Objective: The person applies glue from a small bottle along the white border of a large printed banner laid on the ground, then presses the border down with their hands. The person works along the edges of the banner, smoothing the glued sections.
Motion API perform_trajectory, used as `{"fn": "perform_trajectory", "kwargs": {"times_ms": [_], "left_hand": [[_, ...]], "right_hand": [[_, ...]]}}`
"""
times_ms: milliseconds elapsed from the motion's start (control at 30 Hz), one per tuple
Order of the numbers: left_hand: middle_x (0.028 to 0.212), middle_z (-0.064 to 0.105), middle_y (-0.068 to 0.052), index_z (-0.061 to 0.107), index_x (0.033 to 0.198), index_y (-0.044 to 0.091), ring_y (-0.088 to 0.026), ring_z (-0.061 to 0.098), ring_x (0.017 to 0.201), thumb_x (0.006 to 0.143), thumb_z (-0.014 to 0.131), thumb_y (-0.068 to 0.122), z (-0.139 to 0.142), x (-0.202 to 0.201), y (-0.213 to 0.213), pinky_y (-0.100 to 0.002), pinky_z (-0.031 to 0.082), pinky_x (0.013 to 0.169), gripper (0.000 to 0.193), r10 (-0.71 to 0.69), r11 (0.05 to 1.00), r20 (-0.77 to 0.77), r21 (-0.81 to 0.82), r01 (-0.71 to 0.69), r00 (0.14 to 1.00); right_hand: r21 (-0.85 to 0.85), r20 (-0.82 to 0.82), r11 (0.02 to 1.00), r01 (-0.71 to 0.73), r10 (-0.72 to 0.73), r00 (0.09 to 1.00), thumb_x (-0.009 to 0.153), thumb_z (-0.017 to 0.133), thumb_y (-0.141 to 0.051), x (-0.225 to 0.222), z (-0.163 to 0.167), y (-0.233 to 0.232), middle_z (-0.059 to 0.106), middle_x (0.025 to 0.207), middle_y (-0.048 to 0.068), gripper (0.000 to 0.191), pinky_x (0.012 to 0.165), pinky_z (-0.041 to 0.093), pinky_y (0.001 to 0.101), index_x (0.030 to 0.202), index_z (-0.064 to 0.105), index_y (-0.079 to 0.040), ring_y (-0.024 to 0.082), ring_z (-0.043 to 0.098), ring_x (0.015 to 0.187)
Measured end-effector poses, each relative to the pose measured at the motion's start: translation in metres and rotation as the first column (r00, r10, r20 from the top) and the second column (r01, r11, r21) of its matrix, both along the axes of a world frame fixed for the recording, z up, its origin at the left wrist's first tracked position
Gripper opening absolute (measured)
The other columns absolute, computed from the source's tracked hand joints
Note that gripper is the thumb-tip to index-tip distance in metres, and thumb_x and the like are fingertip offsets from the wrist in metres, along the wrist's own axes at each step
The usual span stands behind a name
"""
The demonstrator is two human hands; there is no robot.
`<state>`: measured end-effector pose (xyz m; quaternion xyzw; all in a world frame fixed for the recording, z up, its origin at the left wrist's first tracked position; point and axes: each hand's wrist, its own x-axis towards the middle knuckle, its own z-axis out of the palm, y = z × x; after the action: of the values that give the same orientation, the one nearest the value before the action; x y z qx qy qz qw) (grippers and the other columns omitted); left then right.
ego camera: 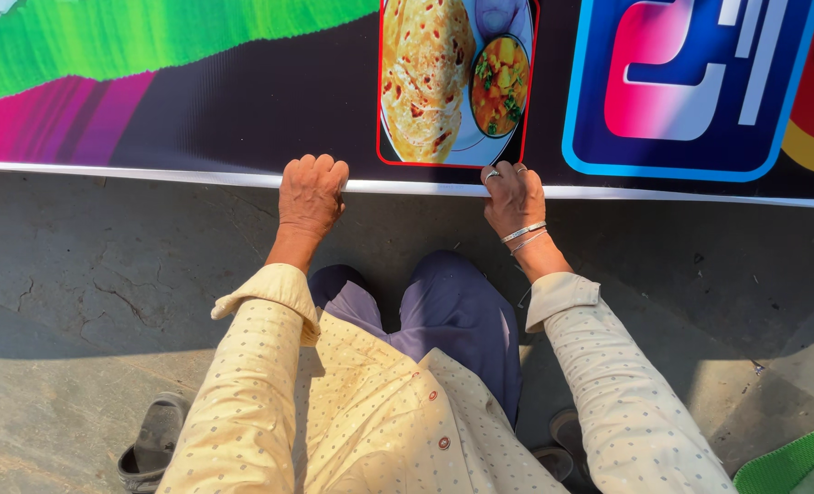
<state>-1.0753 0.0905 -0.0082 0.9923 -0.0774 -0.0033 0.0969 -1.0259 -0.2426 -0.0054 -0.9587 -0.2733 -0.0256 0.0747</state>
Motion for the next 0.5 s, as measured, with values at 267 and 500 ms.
{"fn": "perform_trajectory", "kwargs": {"times_ms": [267,500], "left_hand": [[0.072,0.043,-0.002,0.051,0.075,0.016,-0.020,0.048,0.067,0.076,0.068,0.003,-0.030,-0.018,-0.007,-0.035,0.038,0.063,0.021,0.011,0.998,0.259,0.052,-0.025,0.966],[0.075,0.047,-0.001,0.052,0.075,0.016,-0.019,0.050,0.068,0.082,0.068,0.008,-0.046,-0.020,-0.007,-0.035,0.039,0.063,0.019,0.009,1.000,0.439,-0.007,-0.006,0.898]], "right_hand": [[-0.050,0.125,0.999,-0.012,0.018,0.992,0.062,0.072,-0.005,-0.014,-0.016,0.002,0.051,0.076,0.003,0.024,0.067,0.040,0.0369,0.082,0.061,-0.014,0.023,0.055,0.074],[0.112,0.313,0.989,-0.095,0.055,0.948,0.063,0.070,-0.013,-0.021,-0.049,-0.009,0.051,0.077,0.002,0.022,0.069,0.043,0.0380,0.078,0.055,-0.015,0.022,0.053,0.070]]}}
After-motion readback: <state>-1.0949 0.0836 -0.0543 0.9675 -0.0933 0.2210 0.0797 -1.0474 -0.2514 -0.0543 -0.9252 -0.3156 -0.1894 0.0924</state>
